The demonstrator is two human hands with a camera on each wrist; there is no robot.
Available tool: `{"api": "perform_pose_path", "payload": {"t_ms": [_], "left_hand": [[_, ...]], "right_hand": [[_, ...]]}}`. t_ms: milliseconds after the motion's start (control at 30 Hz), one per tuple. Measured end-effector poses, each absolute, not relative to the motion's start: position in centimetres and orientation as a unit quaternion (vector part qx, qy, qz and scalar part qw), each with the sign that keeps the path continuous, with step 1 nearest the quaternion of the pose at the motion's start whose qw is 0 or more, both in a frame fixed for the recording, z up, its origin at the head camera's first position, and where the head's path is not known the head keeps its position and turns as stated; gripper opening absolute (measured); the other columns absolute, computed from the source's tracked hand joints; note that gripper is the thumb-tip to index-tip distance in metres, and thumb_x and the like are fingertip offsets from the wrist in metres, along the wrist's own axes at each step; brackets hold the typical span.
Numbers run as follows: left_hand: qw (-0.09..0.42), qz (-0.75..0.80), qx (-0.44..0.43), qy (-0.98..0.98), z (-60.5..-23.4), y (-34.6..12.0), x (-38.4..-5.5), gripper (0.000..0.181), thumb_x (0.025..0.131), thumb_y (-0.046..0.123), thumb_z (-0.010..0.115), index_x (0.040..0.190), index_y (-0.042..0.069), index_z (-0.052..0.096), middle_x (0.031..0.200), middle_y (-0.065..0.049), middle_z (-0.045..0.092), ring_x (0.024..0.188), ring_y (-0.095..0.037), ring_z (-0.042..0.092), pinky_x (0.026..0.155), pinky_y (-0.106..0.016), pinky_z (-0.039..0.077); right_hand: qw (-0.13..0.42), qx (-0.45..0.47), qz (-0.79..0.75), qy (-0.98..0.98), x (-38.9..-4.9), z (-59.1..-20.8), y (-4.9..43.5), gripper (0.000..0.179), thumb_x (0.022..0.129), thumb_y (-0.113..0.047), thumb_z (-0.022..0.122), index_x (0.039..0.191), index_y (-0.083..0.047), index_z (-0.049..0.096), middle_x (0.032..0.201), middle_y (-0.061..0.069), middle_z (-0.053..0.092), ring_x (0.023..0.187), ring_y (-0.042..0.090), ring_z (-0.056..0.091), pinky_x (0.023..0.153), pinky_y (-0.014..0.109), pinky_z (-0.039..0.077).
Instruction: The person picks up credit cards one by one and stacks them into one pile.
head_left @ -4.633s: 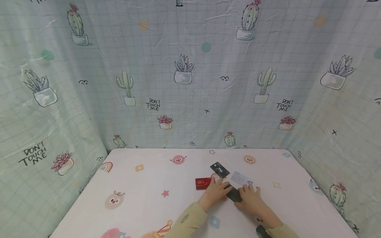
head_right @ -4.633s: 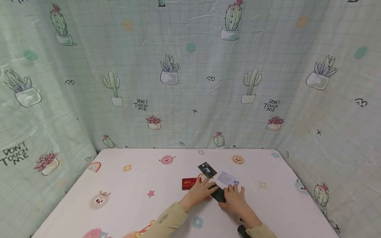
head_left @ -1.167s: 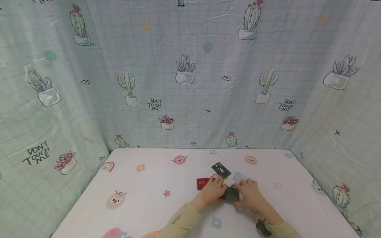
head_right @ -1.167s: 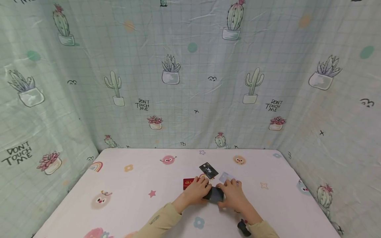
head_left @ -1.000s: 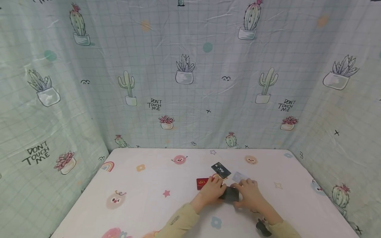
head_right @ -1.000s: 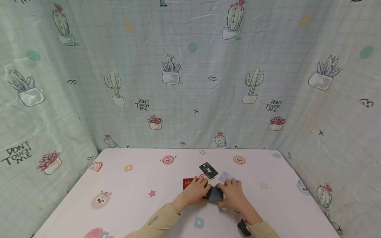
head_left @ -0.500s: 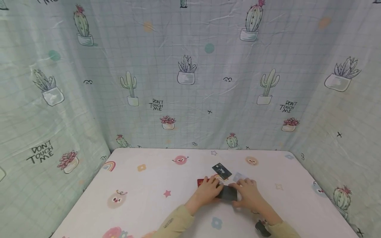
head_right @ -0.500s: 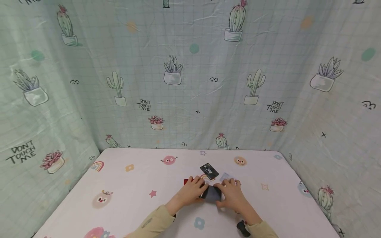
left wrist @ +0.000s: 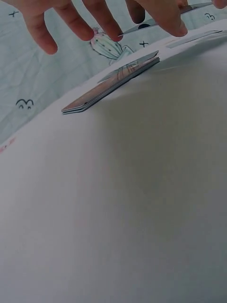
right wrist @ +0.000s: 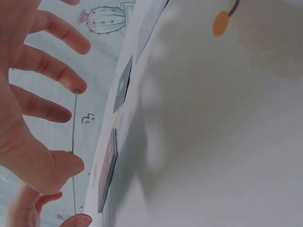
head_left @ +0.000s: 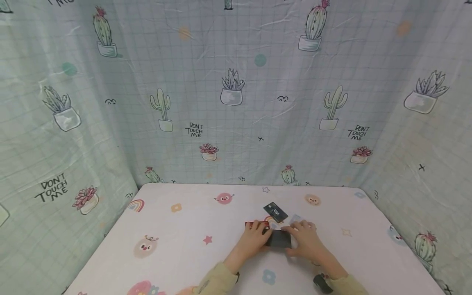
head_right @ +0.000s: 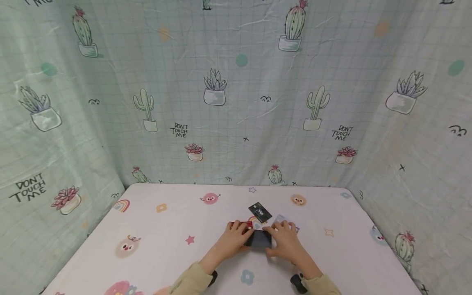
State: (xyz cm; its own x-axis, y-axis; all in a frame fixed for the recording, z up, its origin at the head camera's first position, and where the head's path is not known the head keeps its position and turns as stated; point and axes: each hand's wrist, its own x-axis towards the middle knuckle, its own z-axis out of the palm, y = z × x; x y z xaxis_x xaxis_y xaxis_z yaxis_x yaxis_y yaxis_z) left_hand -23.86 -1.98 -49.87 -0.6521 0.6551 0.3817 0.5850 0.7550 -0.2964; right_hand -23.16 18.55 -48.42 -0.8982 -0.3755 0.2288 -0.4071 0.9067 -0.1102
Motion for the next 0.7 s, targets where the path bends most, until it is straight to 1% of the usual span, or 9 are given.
{"api": "perform_pose_path", "payload": {"t_ms": [167, 267, 500, 700], "left_hand": [[0.221, 0.056, -0.336, -0.914, -50.0, -2.6, -23.5, 0.052, 0.071, 0.044, 0.069, 0.117, 0.025, 0.056, 0.109, 0.002, 0.057, 0.101, -0.019, 0.046, 0.084, -0.038, 0.04], [0.213, 0.053, -0.334, -0.917, -49.9, -3.0, -23.4, 0.052, 0.071, 0.044, 0.069, 0.117, 0.025, 0.056, 0.111, 0.003, 0.057, 0.102, -0.019, 0.046, 0.085, -0.039, 0.041], [0.202, 0.051, -0.324, -0.923, -49.8, -4.0, -23.2, 0.05, 0.072, 0.043, 0.068, 0.117, 0.025, 0.056, 0.111, 0.002, 0.057, 0.103, -0.019, 0.046, 0.085, -0.043, 0.043], [0.207, 0.043, -0.314, -0.926, -50.1, -4.7, -23.1, 0.049, 0.071, 0.042, 0.069, 0.115, 0.024, 0.057, 0.111, 0.002, 0.057, 0.103, -0.019, 0.046, 0.084, -0.043, 0.043]], "right_hand": [[0.113, 0.21, 0.082, -0.968, -23.2, -48.6, 18.4, 0.057, 0.058, -0.043, 0.076, 0.109, -0.024, 0.06, 0.097, -0.001, 0.056, 0.095, 0.024, 0.045, 0.089, 0.054, 0.031], [0.122, 0.223, 0.082, -0.964, -23.3, -48.8, 18.3, 0.056, 0.058, -0.042, 0.075, 0.108, -0.024, 0.06, 0.095, -0.002, 0.057, 0.094, 0.024, 0.046, 0.088, 0.055, 0.031], [0.132, 0.255, 0.094, -0.953, -23.3, -48.8, 17.8, 0.052, 0.06, -0.038, 0.075, 0.108, -0.023, 0.061, 0.098, 0.0, 0.059, 0.097, 0.027, 0.048, 0.086, 0.056, 0.032], [0.136, 0.273, 0.102, -0.947, -23.5, -49.1, 17.4, 0.052, 0.061, -0.036, 0.074, 0.109, -0.022, 0.06, 0.1, 0.001, 0.059, 0.096, 0.026, 0.046, 0.086, 0.056, 0.031]]}}
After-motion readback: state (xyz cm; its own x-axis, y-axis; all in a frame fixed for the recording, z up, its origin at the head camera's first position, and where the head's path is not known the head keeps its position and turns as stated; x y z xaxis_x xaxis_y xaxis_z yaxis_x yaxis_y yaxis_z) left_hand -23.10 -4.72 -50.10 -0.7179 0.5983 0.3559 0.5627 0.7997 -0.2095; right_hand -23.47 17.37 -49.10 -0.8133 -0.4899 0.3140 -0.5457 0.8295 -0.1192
